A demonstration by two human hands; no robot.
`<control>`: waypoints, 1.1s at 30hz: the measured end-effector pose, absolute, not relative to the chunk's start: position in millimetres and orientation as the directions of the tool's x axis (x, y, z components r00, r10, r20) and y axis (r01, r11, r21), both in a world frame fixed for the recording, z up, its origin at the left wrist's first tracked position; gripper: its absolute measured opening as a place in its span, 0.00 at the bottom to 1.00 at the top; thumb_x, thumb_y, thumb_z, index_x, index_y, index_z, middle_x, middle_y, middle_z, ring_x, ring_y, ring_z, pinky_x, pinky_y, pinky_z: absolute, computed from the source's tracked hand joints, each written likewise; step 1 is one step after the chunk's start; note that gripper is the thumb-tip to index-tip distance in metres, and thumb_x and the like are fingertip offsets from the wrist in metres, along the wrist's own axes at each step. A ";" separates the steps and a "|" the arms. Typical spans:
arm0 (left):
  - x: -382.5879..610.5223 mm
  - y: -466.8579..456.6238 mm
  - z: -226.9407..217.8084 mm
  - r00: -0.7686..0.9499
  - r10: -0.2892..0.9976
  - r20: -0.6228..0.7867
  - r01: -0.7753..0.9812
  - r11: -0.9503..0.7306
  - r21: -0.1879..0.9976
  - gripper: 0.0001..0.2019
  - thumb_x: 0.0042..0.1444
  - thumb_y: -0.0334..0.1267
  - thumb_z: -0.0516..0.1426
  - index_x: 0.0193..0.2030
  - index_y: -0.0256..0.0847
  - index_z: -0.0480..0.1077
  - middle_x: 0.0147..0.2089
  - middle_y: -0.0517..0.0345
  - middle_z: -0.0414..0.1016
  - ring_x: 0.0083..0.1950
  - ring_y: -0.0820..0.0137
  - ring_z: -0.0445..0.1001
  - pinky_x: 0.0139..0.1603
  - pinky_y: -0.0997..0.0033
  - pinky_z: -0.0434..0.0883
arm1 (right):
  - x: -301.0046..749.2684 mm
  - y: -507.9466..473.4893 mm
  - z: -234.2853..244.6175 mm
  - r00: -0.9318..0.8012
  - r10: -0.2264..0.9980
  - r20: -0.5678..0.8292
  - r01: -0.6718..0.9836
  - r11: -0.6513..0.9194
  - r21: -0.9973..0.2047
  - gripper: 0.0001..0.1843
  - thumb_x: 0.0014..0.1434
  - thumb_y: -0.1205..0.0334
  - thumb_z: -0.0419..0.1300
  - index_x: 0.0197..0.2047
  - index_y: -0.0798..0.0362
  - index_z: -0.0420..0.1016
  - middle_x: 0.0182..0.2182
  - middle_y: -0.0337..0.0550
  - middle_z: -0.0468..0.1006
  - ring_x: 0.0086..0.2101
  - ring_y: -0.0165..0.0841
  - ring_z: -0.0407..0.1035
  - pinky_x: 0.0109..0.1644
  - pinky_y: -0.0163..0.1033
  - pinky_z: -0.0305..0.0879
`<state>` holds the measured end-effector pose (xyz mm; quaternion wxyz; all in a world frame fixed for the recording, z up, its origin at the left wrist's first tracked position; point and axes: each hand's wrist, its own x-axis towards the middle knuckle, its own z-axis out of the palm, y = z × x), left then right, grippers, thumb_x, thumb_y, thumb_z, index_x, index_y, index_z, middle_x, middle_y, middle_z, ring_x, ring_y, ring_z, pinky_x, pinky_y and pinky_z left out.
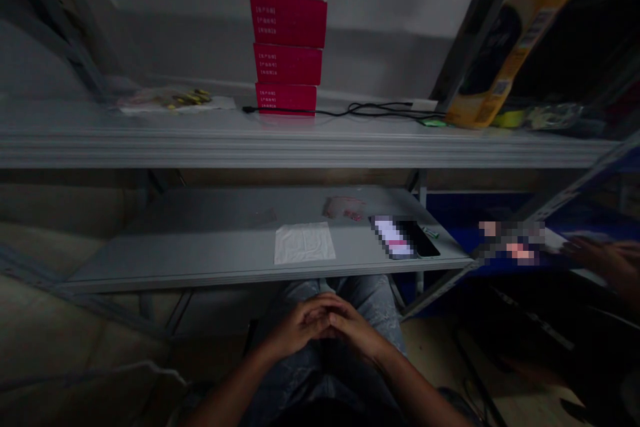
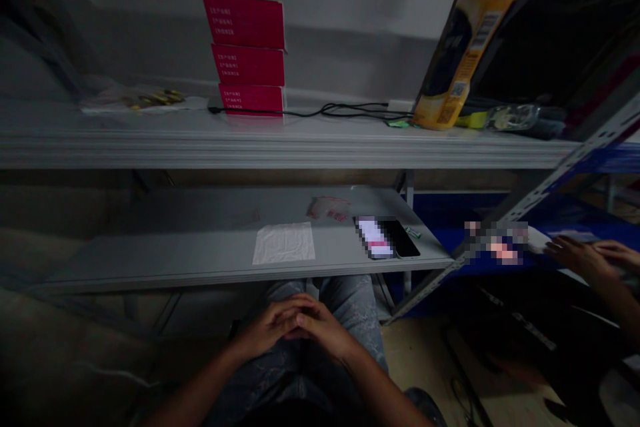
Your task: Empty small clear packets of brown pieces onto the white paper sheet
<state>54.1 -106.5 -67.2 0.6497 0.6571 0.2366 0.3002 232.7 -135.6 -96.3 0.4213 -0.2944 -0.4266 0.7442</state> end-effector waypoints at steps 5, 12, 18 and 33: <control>54.9 -106.4 -71.8 0.729 0.677 0.104 -0.138 -0.003 0.990 0.22 0.63 0.56 0.58 0.59 0.51 0.74 0.62 0.49 0.72 0.64 0.53 0.70 0.67 0.45 0.64 | 232.5 -135.8 -83.2 -0.491 0.871 -0.029 -0.350 -0.227 -0.909 0.29 0.56 0.42 0.69 0.54 0.51 0.76 0.47 0.49 0.78 0.50 0.44 0.73 0.53 0.49 0.69; 59.4 -106.8 -71.9 0.657 0.743 0.131 -0.158 -0.035 0.987 0.16 0.63 0.52 0.59 0.52 0.49 0.78 0.57 0.49 0.76 0.59 0.56 0.74 0.62 0.49 0.69 | 231.1 -133.3 -84.4 -0.491 0.871 -0.026 -0.363 -0.231 -0.903 0.30 0.54 0.40 0.69 0.53 0.51 0.79 0.49 0.49 0.79 0.51 0.44 0.73 0.56 0.51 0.68; 55.5 -108.1 -66.7 0.583 0.809 0.072 -0.014 -0.079 0.997 0.16 0.61 0.52 0.61 0.46 0.44 0.81 0.46 0.47 0.82 0.48 0.56 0.79 0.51 0.55 0.75 | 229.9 -136.9 -85.8 -0.509 0.859 -0.057 -0.411 -0.301 -0.861 0.36 0.56 0.42 0.69 0.63 0.50 0.72 0.55 0.52 0.77 0.55 0.45 0.71 0.58 0.54 0.68; 42.3 -90.0 -77.7 0.226 0.962 0.152 0.163 -0.191 0.968 0.06 0.47 0.31 0.50 0.22 0.41 0.65 0.21 0.64 0.62 0.23 0.72 0.62 0.25 0.75 0.59 | 256.0 -111.7 -88.6 -0.154 0.981 0.122 -0.221 0.086 -0.971 0.14 0.58 0.63 0.60 0.47 0.52 0.78 0.37 0.42 0.78 0.34 0.32 0.71 0.36 0.37 0.68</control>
